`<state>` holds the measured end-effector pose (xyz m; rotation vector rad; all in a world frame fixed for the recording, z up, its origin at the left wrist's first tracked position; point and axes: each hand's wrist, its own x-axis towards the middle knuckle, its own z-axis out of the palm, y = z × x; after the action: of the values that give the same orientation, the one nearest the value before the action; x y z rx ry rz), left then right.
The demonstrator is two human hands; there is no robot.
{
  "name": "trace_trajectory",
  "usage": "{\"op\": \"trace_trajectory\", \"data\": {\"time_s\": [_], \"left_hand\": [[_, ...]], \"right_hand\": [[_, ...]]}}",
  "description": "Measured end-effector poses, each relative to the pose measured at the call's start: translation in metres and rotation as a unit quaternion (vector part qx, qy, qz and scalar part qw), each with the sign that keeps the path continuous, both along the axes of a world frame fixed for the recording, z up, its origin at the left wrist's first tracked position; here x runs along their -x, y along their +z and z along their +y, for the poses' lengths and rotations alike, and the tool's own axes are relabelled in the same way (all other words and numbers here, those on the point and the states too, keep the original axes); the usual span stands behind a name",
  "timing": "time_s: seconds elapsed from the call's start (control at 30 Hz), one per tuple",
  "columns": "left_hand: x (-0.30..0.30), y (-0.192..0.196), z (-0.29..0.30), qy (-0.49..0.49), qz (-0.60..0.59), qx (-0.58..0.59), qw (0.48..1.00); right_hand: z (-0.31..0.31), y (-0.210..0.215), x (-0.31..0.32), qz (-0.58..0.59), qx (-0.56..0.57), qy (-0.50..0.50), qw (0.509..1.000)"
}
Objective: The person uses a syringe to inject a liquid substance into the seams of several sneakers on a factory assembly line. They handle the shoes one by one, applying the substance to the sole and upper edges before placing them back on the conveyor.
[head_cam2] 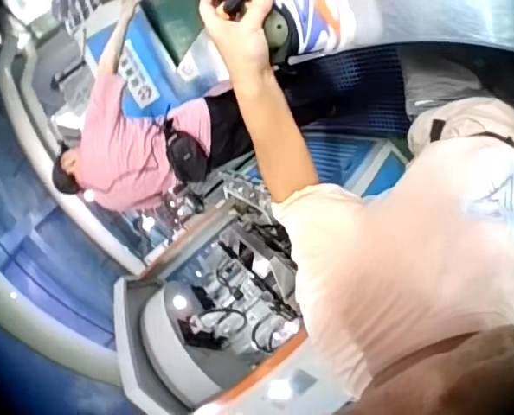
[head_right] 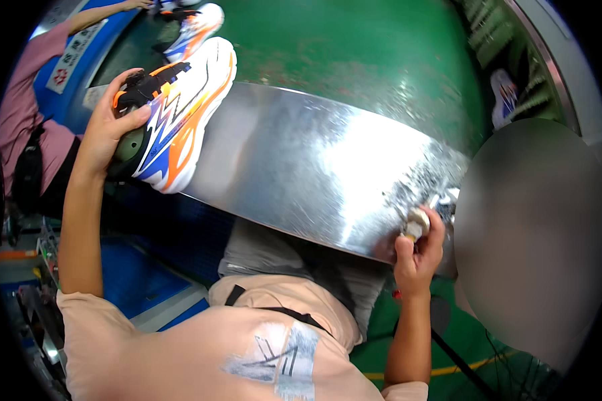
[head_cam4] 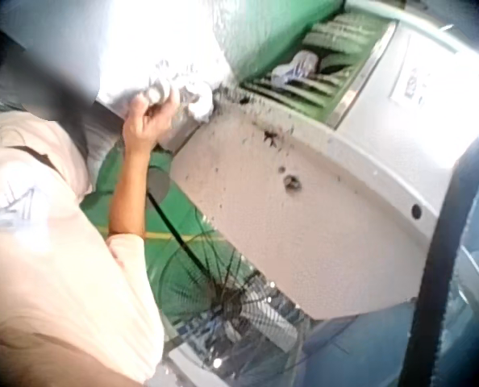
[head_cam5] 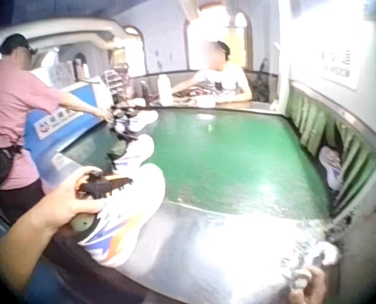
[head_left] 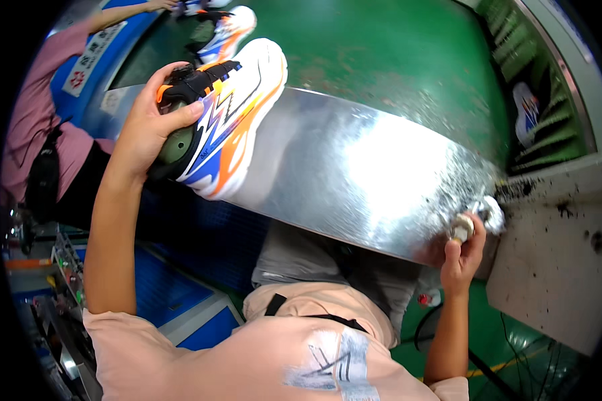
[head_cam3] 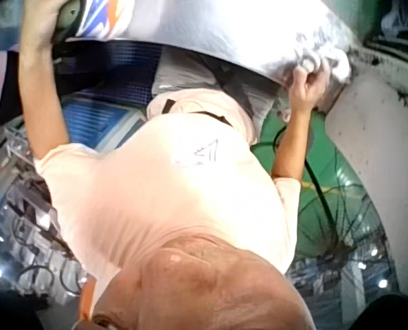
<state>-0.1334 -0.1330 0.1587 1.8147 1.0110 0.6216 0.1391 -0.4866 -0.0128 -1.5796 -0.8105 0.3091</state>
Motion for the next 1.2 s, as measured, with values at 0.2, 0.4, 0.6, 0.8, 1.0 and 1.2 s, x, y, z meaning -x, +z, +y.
{"op": "trace_trajectory", "data": {"time_s": [0.2, 0.4, 0.6, 0.8, 1.0, 1.2], "left_hand": [[0.063, -0.003, 0.086, -0.057, 0.231, -0.192, 0.952], [0.088, -0.02, 0.104, 0.026, 0.206, -0.137, 0.968], [0.07, -0.006, 0.095, 0.068, 0.215, -0.068, 0.972], [0.059, 0.023, 0.133, 0.053, 0.185, -0.056, 0.98], [0.012, -0.012, 0.279, 0.174, 0.23, -0.008, 0.958], [-0.067, -0.053, 0.313, 0.234, 0.376, -0.206, 0.872]], "right_hand": [[0.009, -0.009, -0.009, -0.055, 0.022, 0.007, 0.998], [-0.004, -0.001, -0.005, -0.057, 0.024, 0.003, 0.998], [0.009, -0.002, -0.005, -0.11, 0.074, 0.009, 0.991], [0.008, 0.006, 0.001, -0.099, 0.073, -0.003, 0.992], [0.012, 0.008, 0.004, -0.073, 0.084, -0.01, 0.994], [0.022, 0.015, 0.007, -0.091, 0.078, 0.008, 0.993]]}}
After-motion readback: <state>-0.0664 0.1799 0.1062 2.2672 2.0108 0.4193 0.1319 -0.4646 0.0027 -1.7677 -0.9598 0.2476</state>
